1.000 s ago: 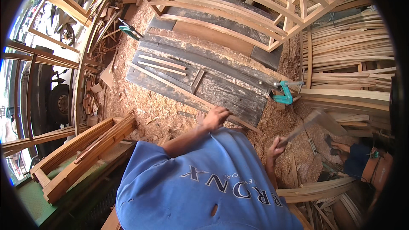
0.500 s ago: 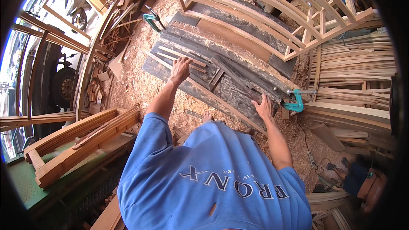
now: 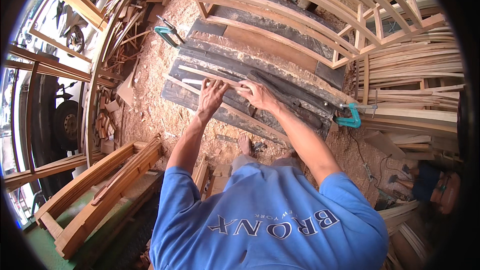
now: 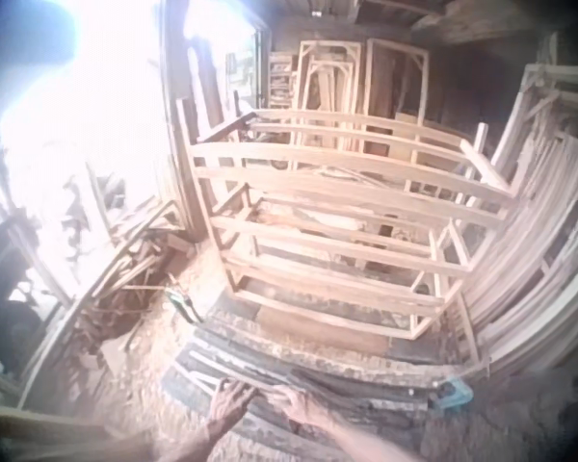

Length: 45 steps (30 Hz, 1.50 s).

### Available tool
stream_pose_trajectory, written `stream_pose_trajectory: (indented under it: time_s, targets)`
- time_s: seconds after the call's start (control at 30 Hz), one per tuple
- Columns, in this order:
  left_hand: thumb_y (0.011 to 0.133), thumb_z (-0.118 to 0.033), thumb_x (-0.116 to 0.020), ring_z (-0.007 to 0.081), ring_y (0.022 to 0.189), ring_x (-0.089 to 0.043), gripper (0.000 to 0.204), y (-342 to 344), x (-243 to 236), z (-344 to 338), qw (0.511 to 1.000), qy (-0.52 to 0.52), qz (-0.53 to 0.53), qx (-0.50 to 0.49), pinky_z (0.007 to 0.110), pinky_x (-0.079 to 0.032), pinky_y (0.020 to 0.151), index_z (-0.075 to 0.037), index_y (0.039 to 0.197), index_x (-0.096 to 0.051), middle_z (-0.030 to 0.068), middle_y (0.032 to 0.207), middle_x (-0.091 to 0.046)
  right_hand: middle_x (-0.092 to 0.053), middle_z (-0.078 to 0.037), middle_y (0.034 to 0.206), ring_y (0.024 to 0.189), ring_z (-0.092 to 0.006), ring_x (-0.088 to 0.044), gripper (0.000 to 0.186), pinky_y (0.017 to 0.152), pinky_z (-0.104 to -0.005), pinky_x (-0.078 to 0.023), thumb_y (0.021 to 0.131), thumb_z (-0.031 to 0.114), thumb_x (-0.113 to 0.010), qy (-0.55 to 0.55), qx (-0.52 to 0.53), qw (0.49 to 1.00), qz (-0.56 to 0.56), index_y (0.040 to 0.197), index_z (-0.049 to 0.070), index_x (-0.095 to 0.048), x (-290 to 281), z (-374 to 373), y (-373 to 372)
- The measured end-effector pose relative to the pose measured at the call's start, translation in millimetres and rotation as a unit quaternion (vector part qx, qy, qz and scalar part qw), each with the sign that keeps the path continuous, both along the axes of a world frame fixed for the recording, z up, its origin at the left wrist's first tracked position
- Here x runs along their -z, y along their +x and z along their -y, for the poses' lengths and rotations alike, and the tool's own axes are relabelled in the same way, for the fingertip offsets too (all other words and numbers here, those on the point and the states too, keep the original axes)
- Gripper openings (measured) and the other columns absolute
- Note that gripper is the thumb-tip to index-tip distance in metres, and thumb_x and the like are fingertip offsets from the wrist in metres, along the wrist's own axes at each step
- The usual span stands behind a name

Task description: The person walks through a cluttered woodworking shop and uses a hand saw to cut thin wooden strips on a workbench. They repeatedly position the wood, saw it, and place the cut pieces aside.

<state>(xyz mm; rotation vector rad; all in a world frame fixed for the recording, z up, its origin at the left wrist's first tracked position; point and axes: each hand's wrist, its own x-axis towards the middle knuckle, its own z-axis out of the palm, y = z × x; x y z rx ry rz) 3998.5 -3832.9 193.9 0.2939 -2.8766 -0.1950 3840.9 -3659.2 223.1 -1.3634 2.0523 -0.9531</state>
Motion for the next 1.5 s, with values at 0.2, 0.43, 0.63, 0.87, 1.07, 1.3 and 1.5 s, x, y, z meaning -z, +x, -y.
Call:
stream_pose_trajectory:
  time_s: [0.2, 0.43, 0.63, 0.87, 1.07, 1.3, 1.5]
  targets:
    - [0.092, -0.015, -0.061, 0.0217, 0.091, -0.061, 0.022, 42.1, -34.1, -62.3, 0.991, 0.105, -0.075, 0.021, 0.044, -0.039, 0.091, -0.016, 0.114, -0.065, 0.0037, 0.1, -0.064, -0.07, -0.018, 0.108, 0.099, -0.0357, -0.067, 0.032, 0.087, -0.0417, -0.054, 0.094, 0.019, -0.061, -0.02, -0.05, 0.999, 0.009, 0.122, 0.004, -0.066, -17.3, -51.8, 21.0]
    - [0.088, -0.019, -0.068, 0.0212, 0.095, -0.063, 0.02, 66.0, 0.7, -188.1, 0.959, 0.213, 0.043, 0.181, 0.043, -0.04, 0.088, -0.013, 0.108, -0.068, 0.0039, 0.098, -0.067, -0.068, -0.017, 0.107, 0.101, -0.0354, -0.065, 0.025, 0.088, -0.0428, -0.05, 0.09, 0.017, -0.064, 0.053, 0.173, 0.98, 0.077, 0.111, 0.002, -0.066, 1.2, -299.0, 78.7]
    - [0.091, -0.023, -0.058, 0.026, 0.102, -0.062, 0.021, 9.5, 23.4, -272.6, 0.939, 0.206, 0.02, 0.273, 0.047, -0.037, 0.097, -0.012, 0.105, -0.068, 0.0064, 0.102, -0.067, -0.066, -0.016, 0.102, 0.098, -0.0351, -0.064, 0.026, 0.088, -0.0426, -0.051, 0.087, 0.018, -0.07, 0.081, 0.392, 0.916, 0.014, 0.107, 0.003, -0.068, 17.6, -414.4, 120.1]
    - [0.092, -0.015, -0.053, 0.033, 0.111, -0.06, 0.019, -48.5, 33.3, -318.7, 0.924, 0.238, 0.074, 0.289, 0.046, -0.039, 0.106, -0.007, 0.106, -0.063, 0.0131, 0.115, -0.065, -0.065, -0.017, 0.104, 0.094, -0.0354, -0.065, 0.032, 0.085, -0.0406, -0.052, 0.084, 0.01, -0.071, 0.002, 0.523, 0.849, -0.072, 0.115, 0.003, -0.065, 58.8, -448.0, 98.4]
    - [0.092, -0.021, -0.059, 0.0313, 0.113, -0.059, 0.022, -57.1, 31.4, -322.5, 0.934, 0.18, 0.046, 0.305, 0.044, -0.038, 0.106, -0.008, 0.109, -0.065, 0.0101, 0.121, -0.065, -0.072, -0.01, 0.099, 0.086, -0.0187, -0.068, 0.034, 0.075, -0.0309, -0.054, 0.089, 0.016, -0.073, -0.09, 0.588, 0.777, 0.205, 0.119, 0.002, -0.067, 81.4, -450.0, 92.4]
    - [0.083, -0.036, -0.072, 0.0302, 0.119, -0.054, 0.045, -51.9, 26.1, -348.2, 0.957, 0.105, 0.107, 0.247, 0.046, -0.033, 0.105, -0.008, 0.117, -0.064, 0.0119, 0.123, -0.063, -0.073, -0.012, 0.095, 0.084, -0.014, -0.069, 0.036, 0.073, -0.0262, -0.055, 0.088, 0.019, -0.076, -0.146, 0.59, 0.719, 0.338, 0.114, -0.005, -0.067, 83.1, -449.5, 80.4]
    - [0.09, -0.017, -0.055, 0.0336, 0.116, -0.053, 0.029, -56.5, 41.8, -371.9, 0.963, 0.123, 0.117, 0.209, 0.05, -0.033, 0.105, -0.003, 0.112, -0.066, 0.0146, 0.119, -0.061, -0.074, -0.01, 0.088, 0.079, -0.0128, -0.068, 0.038, 0.066, -0.0264, -0.053, 0.085, 0.03, -0.079, -0.226, 0.595, 0.684, 0.357, 0.109, 0.001, -0.07, 126.8, -441.7, 84.3]
